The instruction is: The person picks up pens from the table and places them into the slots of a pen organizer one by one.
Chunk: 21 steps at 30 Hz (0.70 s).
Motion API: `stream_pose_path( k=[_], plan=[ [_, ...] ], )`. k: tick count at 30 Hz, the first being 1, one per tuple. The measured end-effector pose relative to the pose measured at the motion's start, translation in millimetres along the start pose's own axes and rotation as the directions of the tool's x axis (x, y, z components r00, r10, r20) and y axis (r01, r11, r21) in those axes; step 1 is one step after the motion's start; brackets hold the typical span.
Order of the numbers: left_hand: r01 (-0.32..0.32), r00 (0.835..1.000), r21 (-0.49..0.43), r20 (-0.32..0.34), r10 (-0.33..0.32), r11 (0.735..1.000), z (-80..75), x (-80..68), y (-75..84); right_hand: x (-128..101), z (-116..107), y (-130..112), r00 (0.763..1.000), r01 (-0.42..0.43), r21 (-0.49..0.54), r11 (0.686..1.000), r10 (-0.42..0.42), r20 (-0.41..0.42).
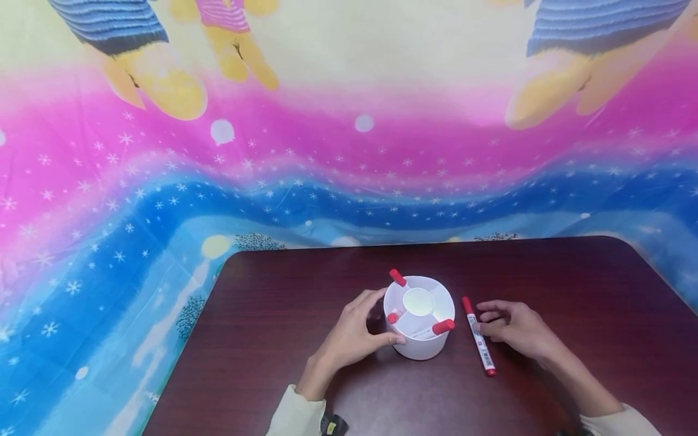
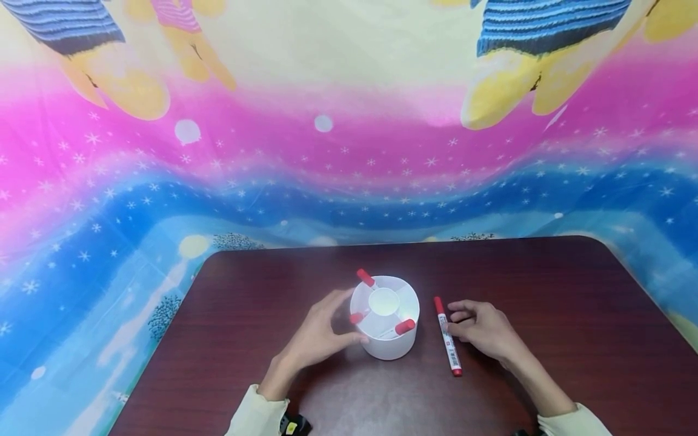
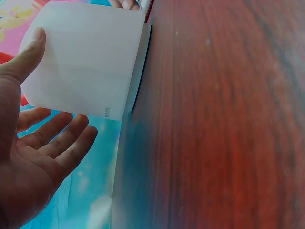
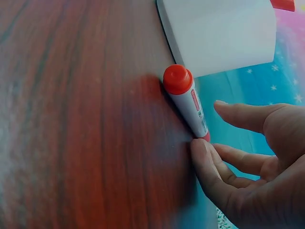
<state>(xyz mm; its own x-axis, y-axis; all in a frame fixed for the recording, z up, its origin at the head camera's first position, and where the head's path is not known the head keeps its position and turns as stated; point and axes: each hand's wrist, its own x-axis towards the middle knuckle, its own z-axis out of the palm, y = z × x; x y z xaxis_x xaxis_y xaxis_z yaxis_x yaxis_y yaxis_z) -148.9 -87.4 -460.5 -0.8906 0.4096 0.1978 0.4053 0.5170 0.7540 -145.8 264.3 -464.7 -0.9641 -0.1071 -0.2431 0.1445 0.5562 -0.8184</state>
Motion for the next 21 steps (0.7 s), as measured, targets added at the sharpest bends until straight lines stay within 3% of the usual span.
stream_pose_path(
  k=[10, 21],
  plan=[
    [-0.015, 1.000, 0.002, -0.006, 0.015, 1.000, -0.4, 0.4, 0.6, 4.7, 7.0, -4.8, 1.000, -0.021, -0.108, 0.994, 0.020, -0.013],
    [-0.008, 1.000, -0.006, -0.001, 0.008, 1.000, -0.3, 0.6, 0.5, 3.9, 7.6, -7.1, 1.000, 0.015, 0.011, 1.000, -0.016, 0.017]
  ],
)
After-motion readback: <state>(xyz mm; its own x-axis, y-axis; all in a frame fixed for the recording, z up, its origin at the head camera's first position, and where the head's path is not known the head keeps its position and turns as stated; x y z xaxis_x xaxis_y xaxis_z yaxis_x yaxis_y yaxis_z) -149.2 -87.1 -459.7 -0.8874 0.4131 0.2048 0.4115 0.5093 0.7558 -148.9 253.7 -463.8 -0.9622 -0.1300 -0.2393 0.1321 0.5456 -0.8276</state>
